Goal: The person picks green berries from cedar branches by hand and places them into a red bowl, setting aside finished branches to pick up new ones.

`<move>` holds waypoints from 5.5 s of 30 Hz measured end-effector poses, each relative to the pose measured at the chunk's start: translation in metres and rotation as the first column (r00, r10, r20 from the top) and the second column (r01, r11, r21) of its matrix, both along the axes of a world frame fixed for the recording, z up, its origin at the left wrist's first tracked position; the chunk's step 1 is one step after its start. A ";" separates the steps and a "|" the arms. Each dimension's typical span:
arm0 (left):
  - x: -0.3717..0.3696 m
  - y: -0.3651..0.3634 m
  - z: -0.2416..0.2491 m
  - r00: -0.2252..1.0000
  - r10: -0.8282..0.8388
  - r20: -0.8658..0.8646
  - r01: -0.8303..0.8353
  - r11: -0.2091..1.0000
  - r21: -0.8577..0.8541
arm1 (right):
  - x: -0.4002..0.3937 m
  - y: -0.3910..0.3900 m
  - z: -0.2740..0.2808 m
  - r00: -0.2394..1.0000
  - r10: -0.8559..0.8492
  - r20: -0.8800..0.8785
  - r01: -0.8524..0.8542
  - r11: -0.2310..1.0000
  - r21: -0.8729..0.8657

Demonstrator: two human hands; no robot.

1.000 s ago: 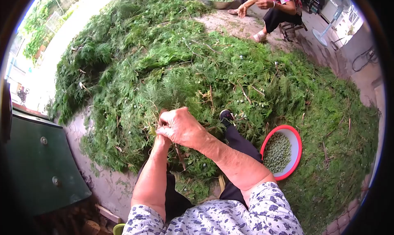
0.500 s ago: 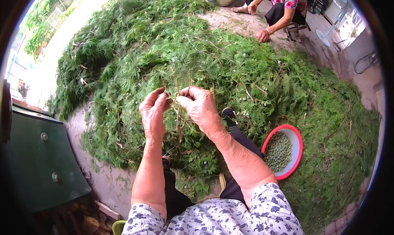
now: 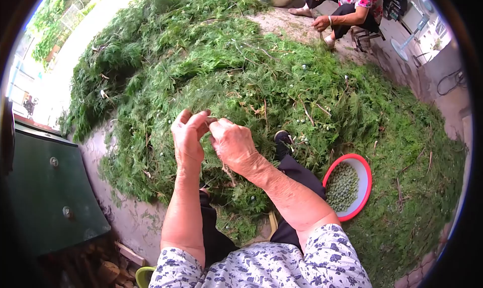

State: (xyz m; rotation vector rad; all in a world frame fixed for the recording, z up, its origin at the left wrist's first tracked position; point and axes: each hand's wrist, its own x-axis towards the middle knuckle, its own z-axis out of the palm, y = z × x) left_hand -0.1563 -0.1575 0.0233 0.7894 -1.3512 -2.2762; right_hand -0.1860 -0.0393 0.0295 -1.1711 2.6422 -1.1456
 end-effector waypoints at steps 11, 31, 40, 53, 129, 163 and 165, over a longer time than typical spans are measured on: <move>0.002 -0.007 -0.002 0.990 0.105 -0.097 -0.063 0.931 0.359 | -0.021 0.014 -0.004 0.957 0.206 0.207 -0.148 0.954 -0.262; 0.007 0.008 0.000 0.993 -0.096 -0.075 0.094 0.995 -0.025 | -0.035 0.016 0.007 0.894 0.044 0.446 0.169 0.888 -0.427; 0.004 0.008 0.000 0.992 -0.049 -0.114 0.054 0.998 0.038 | -0.030 0.016 0.017 0.899 0.033 0.436 0.131 0.931 -0.340; 0.004 0.011 0.005 0.992 0.000 -0.125 0.006 0.999 0.048 | -0.021 0.010 0.010 0.912 -0.057 0.407 0.209 0.917 -0.339; 0.031 -0.068 -0.010 0.896 0.389 0.213 -0.419 0.899 0.124 | 0.024 -0.004 -0.089 0.522 -0.032 0.852 0.499 0.822 -0.275; 0.026 -0.047 -0.022 0.968 -0.025 -0.249 0.123 0.914 0.387 | -0.027 0.043 -0.041 0.180 0.322 0.930 0.589 0.721 -0.364; 0.025 -0.044 -0.018 0.955 -0.069 -0.290 0.187 0.897 0.401 | -0.046 0.077 -0.028 0.249 0.248 0.936 0.651 0.673 -0.351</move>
